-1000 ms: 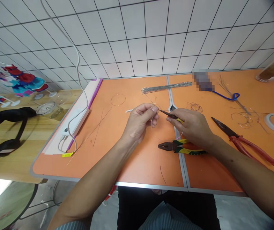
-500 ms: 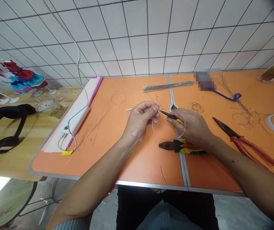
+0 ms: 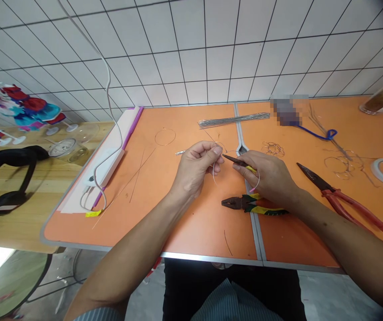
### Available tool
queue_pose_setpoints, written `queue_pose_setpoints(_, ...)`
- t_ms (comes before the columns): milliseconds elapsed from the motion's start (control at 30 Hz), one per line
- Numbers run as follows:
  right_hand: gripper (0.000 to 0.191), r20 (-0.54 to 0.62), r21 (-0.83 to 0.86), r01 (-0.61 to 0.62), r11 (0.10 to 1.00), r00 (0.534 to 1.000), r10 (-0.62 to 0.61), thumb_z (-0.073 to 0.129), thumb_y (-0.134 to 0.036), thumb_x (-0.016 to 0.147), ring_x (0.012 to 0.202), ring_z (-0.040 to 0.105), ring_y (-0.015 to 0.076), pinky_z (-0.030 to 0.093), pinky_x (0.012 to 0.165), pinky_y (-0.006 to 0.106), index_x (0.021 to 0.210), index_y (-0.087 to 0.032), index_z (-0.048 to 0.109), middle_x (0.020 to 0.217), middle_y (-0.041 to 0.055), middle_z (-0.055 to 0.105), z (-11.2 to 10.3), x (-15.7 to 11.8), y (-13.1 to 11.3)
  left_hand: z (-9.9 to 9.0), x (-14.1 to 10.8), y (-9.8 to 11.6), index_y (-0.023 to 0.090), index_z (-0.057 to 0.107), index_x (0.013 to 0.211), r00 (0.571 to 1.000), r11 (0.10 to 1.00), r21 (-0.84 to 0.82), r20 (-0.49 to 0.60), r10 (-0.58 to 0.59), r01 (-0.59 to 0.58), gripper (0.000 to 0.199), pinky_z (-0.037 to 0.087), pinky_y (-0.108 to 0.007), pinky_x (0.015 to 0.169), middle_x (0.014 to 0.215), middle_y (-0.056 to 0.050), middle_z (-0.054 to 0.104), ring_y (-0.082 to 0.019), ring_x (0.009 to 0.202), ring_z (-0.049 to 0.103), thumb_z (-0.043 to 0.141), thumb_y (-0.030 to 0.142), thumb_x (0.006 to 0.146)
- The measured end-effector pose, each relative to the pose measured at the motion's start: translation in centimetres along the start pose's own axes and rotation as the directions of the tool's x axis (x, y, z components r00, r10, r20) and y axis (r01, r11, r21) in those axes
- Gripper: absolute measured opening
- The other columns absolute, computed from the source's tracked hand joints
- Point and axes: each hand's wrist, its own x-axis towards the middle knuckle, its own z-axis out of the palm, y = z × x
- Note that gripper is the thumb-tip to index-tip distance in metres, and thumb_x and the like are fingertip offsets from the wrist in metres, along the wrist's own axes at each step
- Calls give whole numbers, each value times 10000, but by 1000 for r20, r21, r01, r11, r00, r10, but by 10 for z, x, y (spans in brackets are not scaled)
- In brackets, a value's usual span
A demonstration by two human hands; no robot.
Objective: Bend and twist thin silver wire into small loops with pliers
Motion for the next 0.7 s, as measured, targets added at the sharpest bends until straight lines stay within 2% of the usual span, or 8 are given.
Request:
queue_pose_setpoints(133,238,14,29,-45,999,999,44,605,-372,1121,824,651,214,373,704,358,1025,-234,773,940,47,761,0,1,0,1,-1,4,187,747,859,998,996,-61,10,-62,62,342,475,-186,528,729,13,746,-66,552,604,997,415,813)
queue_pose_setpoints(233,206,53,153,-158,976,987,151,632,-357,1072,824,648,217,417,736,368,995,-228,774,925,47,761,-1,4,-1,4,-2,10,181,711,857,986,974,-150,23,-168,170,322,468,-172,512,713,24,719,-56,537,581,979,357,829)
queue_pose_setpoints(300,177,67,327,-258,909,966,250,678,-372,1026,815,643,212,448,744,368,974,-232,773,905,35,752,-1,7,-5,6,-2,14,178,690,862,971,949,-206,38,-237,240,303,458,-164,496,699,30,699,-53,524,574,962,309,845)
queue_pose_setpoints(400,187,83,591,-344,730,926,369,788,-425,948,818,638,202,493,751,360,962,-239,781,912,23,737,-3,9,-16,8,-3,15,177,679,872,958,924,-251,79,-277,288,292,460,-160,488,691,33,687,-54,519,578,951,284,860)
queue_pose_setpoints(533,295,92,749,-333,573,908,408,921,-484,863,899,690,219,574,838,385,1009,-251,813,1026,44,791,-3,9,-31,9,-5,8,186,678,852,969,947,-210,100,-226,242,330,492,-180,507,717,22,704,-64,537,594,968,343,850)
queue_pose_setpoints(700,284,95,795,-299,527,921,378,935,-490,884,988,747,245,617,897,403,1031,-267,839,1055,55,823,-3,9,-38,10,-10,-1,200,728,873,994,991,-103,68,-80,87,355,510,-195,542,738,16,737,-77,575,625,989,436,826)
